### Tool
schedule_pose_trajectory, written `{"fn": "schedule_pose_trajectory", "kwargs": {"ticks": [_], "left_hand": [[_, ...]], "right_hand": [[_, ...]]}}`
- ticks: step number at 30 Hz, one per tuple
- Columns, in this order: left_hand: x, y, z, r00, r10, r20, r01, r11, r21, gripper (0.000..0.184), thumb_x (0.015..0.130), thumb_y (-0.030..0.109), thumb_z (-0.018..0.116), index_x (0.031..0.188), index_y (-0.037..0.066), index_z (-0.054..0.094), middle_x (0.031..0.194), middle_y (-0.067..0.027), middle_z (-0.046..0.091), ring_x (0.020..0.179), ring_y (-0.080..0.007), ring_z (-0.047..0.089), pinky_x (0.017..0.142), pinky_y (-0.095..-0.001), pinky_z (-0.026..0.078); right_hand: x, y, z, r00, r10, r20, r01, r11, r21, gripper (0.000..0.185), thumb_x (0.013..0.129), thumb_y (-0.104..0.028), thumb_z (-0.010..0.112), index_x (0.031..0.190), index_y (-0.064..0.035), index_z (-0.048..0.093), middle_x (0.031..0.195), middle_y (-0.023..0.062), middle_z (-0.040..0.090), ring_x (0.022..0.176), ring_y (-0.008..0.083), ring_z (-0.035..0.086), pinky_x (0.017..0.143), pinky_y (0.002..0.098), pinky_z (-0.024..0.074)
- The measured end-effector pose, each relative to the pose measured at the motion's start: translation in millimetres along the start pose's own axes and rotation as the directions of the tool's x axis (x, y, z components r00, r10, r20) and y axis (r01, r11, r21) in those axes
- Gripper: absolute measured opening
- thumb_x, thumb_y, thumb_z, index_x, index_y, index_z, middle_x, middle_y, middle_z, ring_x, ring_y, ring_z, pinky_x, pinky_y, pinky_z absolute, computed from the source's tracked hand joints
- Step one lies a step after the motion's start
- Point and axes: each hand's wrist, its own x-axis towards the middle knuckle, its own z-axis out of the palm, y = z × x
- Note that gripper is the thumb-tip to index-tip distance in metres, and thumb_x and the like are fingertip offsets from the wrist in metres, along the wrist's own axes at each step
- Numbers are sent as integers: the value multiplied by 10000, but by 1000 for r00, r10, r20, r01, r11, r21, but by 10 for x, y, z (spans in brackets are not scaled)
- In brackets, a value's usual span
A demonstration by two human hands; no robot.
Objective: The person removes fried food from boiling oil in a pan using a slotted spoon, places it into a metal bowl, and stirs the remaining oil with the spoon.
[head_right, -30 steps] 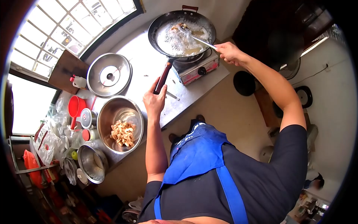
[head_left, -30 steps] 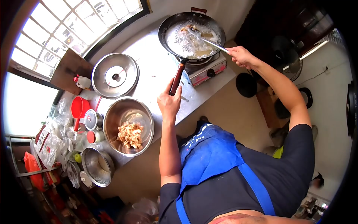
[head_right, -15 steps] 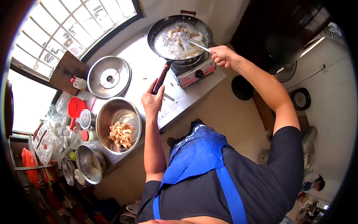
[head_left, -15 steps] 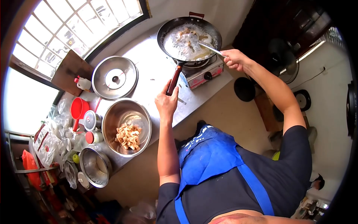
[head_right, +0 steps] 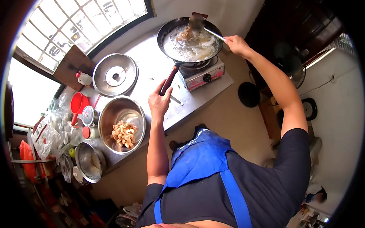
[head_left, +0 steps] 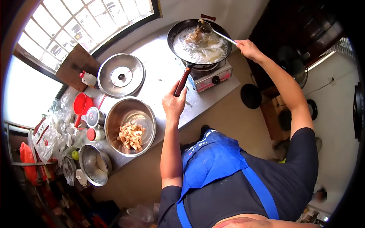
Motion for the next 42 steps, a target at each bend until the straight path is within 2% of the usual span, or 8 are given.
{"fn": "schedule_pose_trajectory", "kwargs": {"ticks": [1, 2, 8, 15, 17, 19, 23, 42], "left_hand": [[2, 3, 0, 1000, 7, -2, -7, 1000, 9, 461, 874, 313, 787, 1281, 103, 742, 855, -191, 763, 755, -277, 748, 742, -380, 565], [8, 5, -4, 1000, 15, -3, -15, 1000, 18, 461, 874, 318, 786, 1281, 105, 743, 851, -190, 762, 747, -277, 746, 739, -380, 565], [25, -3, 1, 1000, -23, 13, 23, 1000, 16, 452, 877, 313, 778, 1278, 107, 745, 853, -195, 763, 741, -286, 748, 735, -378, 565], [16, 0, -7, 1000, 23, 5, -23, 1000, 17, 447, 875, 303, 777, 1271, 98, 746, 852, -196, 764, 747, -293, 752, 739, -380, 567], [25, 15, -13, 1000, 22, 11, -22, 1000, 22, 449, 874, 299, 775, 1273, 97, 744, 859, -194, 765, 756, -297, 753, 747, -382, 569], [32, -19, 14, 1000, 25, 5, -25, 1000, 11, 448, 874, 294, 771, 1275, 96, 743, 863, -196, 764, 763, -301, 754, 752, -386, 569], [32, -54, 31, 995, 93, -36, -93, 996, 9, 471, 877, 275, 783, 1302, 80, 727, 890, -176, 776, 771, -228, 742, 758, -350, 557], [55, -114, 21, 993, 117, 11, -117, 993, 34, 445, 879, 282, 723, 1302, 140, 727, 957, -216, 762, 878, -393, 743, 829, -469, 573]], "right_hand": [[83, 50, -5, 1000, 10, 4, -10, 1000, -26, 383, 1067, -261, 547, 1366, -51, 663, 949, 37, 718, 937, 151, 631, 876, 309, 489], [164, 118, 4, 1000, -11, 19, 12, 999, -36, 389, 1073, -274, 541, 1397, -94, 660, 858, 40, 668, 718, 125, 597, 669, 305, 505], [290, 242, 88, 941, 264, 210, -320, 894, 312, 414, 1093, -300, 494, 1480, -182, 583, 708, -5, 511, 422, 50, 322, 355, 235, 257], [-118, -211, 502, 993, 112, 45, -112, 994, -17, 454, 1058, -313, 440, 1464, -167, 583, 634, 70, 570, 401, 192, 502, 369, 352, 402], [-167, -253, 581, 998, -55, -18, 53, 990, -133, 401, 1037, -267, 469, 1326, -60, 654, 919, 228, 725, 837, 382, 714, 770, 462, 576], [-62, -152, 727, 987, -158, -15, 154, 977, -145, 382, 1031, -266, 495, 1281, -36, 671, 1068, 275, 713, 1052, 437, 674, 945, 476, 518], [-38, -259, 849, 980, -195, -29, 181, 951, -251, 380, 1033, -271, 506, 1288, -43, 670, 1086, 278, 710, 1080, 463, 660, 939, 499, 519], [-783, -873, 1024, 999, 32, 24, -24, 958, -285, 374, 1028, -235, 520, 1300, -24, 664, 1105, 284, 713, 1066, 450, 683, 909, 507, 537]]}}
